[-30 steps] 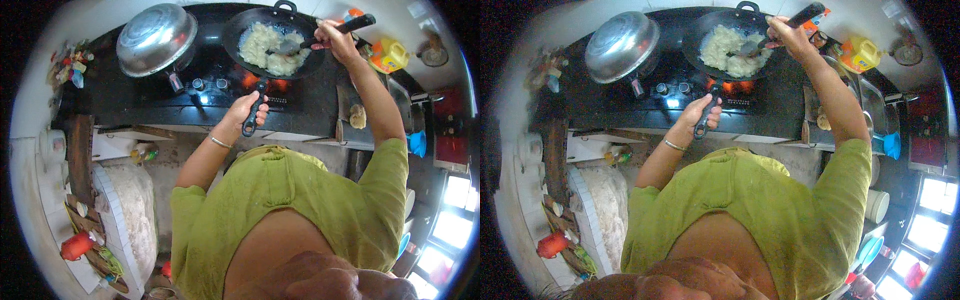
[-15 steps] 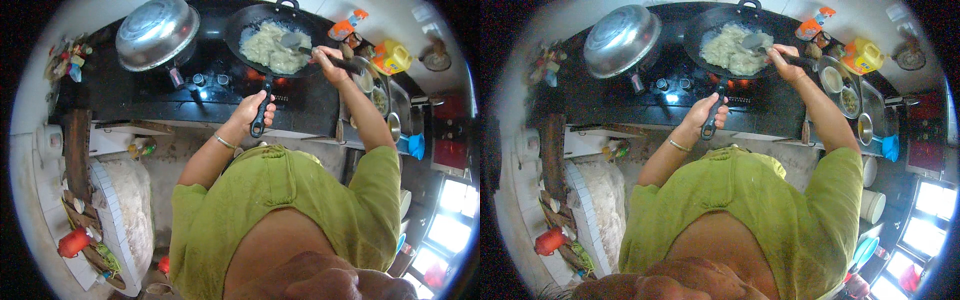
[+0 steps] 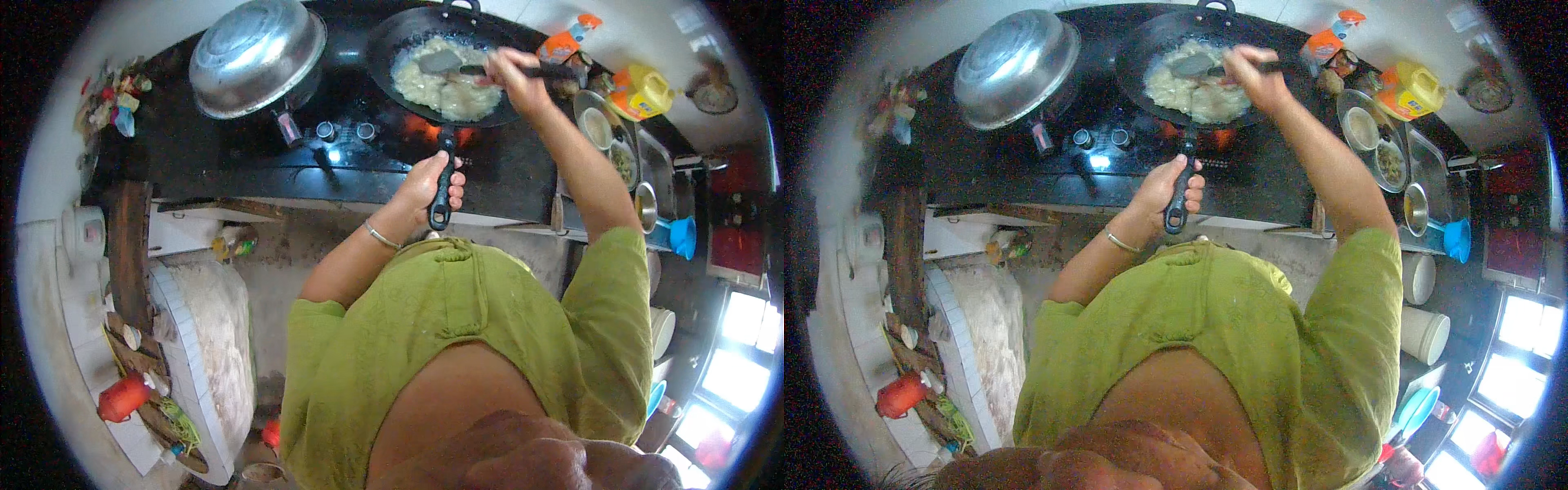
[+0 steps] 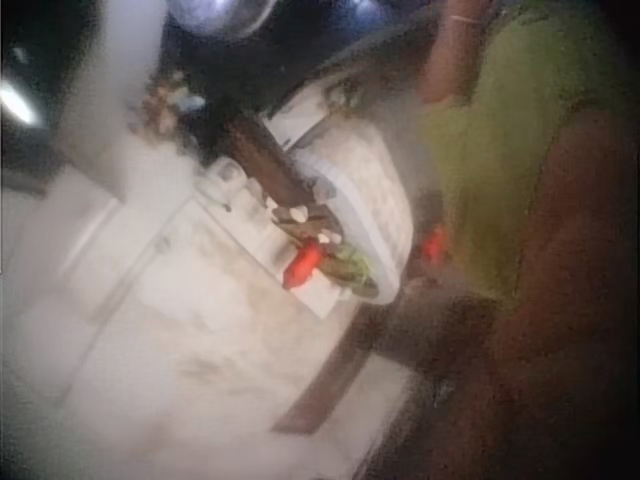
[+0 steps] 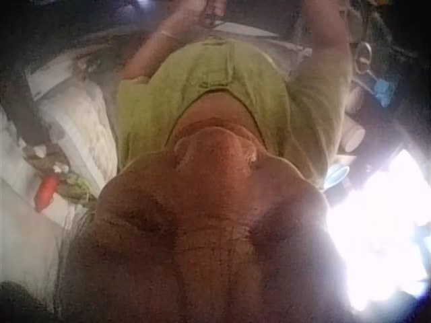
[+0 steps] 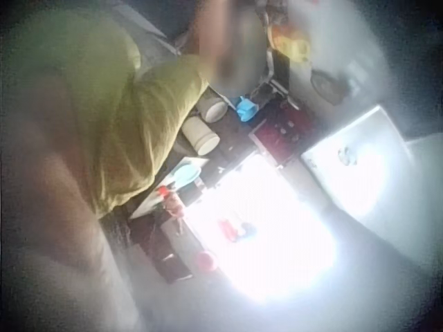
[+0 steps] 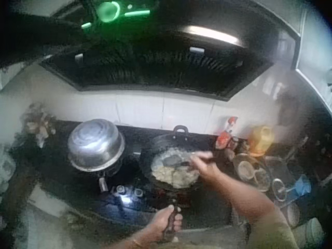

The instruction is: The person stirs a white, dough-like mixture in a frying pan on a gas stove using a spatula. They continuously mix the contents to prevent sticking and ensure even cooking. Finally, they transfer the cooked mixture from the pan onto a wooden cutting board.

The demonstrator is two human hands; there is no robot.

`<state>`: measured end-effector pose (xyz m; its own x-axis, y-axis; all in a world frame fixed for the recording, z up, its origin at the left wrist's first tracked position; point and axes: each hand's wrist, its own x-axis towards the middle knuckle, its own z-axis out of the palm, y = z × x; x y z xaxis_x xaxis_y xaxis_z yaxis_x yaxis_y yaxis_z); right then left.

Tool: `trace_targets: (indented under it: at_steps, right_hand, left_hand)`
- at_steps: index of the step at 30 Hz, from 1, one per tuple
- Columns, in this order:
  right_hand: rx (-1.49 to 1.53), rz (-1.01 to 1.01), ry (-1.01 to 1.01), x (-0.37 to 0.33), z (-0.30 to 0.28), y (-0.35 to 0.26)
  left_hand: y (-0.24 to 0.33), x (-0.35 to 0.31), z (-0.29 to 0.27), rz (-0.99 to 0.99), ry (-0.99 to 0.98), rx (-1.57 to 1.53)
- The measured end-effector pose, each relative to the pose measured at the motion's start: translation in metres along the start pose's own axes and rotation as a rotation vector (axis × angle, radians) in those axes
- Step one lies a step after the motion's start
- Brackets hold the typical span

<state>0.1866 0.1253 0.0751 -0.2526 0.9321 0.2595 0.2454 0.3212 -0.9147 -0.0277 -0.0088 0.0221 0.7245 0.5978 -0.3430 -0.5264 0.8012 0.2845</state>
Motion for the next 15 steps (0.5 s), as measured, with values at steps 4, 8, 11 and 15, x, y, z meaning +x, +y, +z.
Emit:
trace_targets:
  at_steps: [4, 8, 11, 15]
  right_hand:
    - [-0.107, 0.044, 0.096, -0.049, 0.015, 0.005]
    - [-0.034, 0.018, 0.103, -0.036, -0.004, 0.028]
    - [0.143, 0.109, 0.137, -0.009, -0.014, 0.002]
    - [0.209, 0.22, 0.087, 0.002, -0.021, -0.087]
  left_hand:
    - [-0.006, 0.0, -0.007, 0.028, 0.021, -0.022]
    - [-0.005, 0.002, -0.004, 0.021, 0.022, -0.007]
    - [-0.005, 0.004, -0.005, 0.028, 0.011, -0.02]
    - [-0.003, 0.004, -0.002, 0.056, 0.034, 0.002]
